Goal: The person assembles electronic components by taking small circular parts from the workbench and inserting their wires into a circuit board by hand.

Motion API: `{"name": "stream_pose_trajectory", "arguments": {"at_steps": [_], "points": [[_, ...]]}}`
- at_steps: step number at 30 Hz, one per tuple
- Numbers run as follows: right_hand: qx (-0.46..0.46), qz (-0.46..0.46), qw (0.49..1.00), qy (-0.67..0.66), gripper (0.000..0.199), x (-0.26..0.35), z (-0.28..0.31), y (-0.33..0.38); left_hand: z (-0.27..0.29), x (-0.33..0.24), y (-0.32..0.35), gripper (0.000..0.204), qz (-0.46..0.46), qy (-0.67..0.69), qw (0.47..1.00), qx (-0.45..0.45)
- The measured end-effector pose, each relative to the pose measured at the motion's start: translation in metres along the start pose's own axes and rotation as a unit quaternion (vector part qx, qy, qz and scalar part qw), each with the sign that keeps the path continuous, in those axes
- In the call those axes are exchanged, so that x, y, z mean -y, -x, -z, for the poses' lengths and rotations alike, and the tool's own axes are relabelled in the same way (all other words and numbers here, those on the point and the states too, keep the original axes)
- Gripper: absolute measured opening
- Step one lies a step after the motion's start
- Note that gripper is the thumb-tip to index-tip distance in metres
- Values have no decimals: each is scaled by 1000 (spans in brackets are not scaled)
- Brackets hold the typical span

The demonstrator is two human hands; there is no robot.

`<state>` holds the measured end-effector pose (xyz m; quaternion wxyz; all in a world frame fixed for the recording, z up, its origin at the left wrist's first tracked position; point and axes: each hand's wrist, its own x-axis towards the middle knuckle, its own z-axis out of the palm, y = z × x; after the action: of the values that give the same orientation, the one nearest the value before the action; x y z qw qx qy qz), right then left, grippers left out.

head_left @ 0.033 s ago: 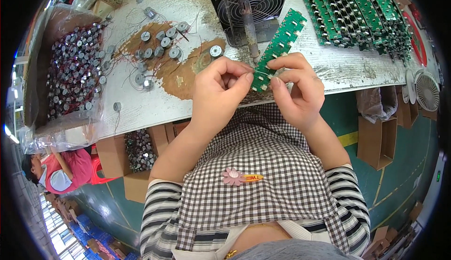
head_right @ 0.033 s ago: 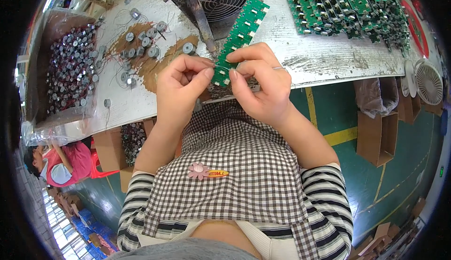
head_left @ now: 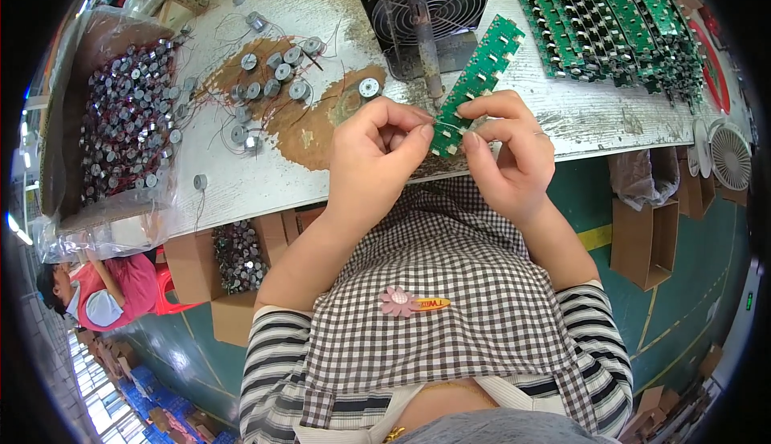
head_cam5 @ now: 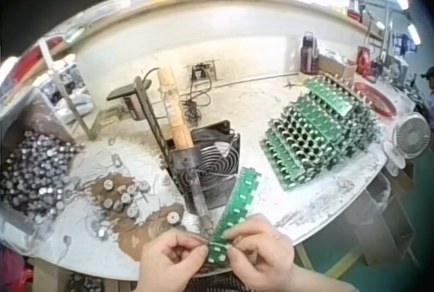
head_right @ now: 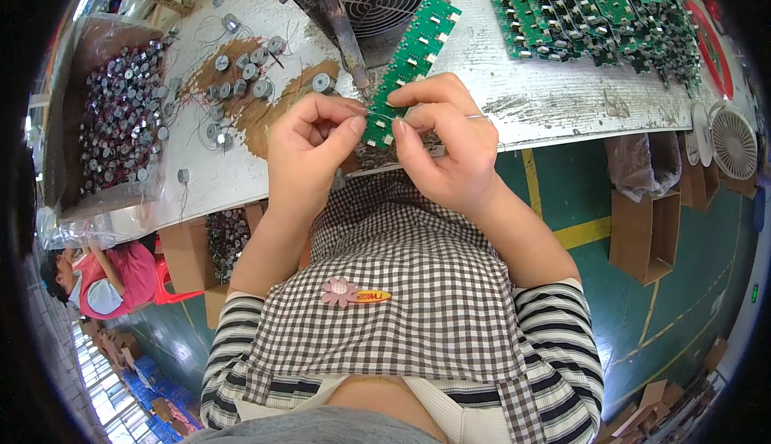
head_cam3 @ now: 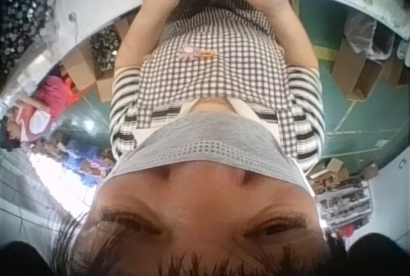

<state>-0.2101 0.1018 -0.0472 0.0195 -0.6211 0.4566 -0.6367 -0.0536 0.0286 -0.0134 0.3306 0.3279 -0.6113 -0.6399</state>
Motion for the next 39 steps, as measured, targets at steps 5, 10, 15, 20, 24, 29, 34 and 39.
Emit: {"name": "stream_pose_trajectory", "arguments": {"at_steps": [5,10,15,20,24,29,34,39], "points": [[-4,-22,999,31,13,3,-2,-2,0,2,-4,8,17,-13,1000,3],[4,-4,999,39,12,2,0,-7,-2,1,-6,9,-27,-4,1000,-8],[2,-6,1000,25,13,4,-1,3,-4,2,1,5,-4,11,1000,-6],[0,-3,1000,14,14,3,0,6,-2,4,2,6,-7,1,1000,6],[3,-19,1000,7,13,5,-1,5,-4,7,0,7,-19,20,1000,-16],[6,-40,999,28,11,7,-3,-2,-2,6,-4,8,19,-40,999,-3],[16,-35,998,44,11,8,-2,-5,-4,3,-5,8,3,-40,999,-21],[5,-29,999,21,14,6,-6,6,-6,14,0,7,-41,-19,998,-44]]}}
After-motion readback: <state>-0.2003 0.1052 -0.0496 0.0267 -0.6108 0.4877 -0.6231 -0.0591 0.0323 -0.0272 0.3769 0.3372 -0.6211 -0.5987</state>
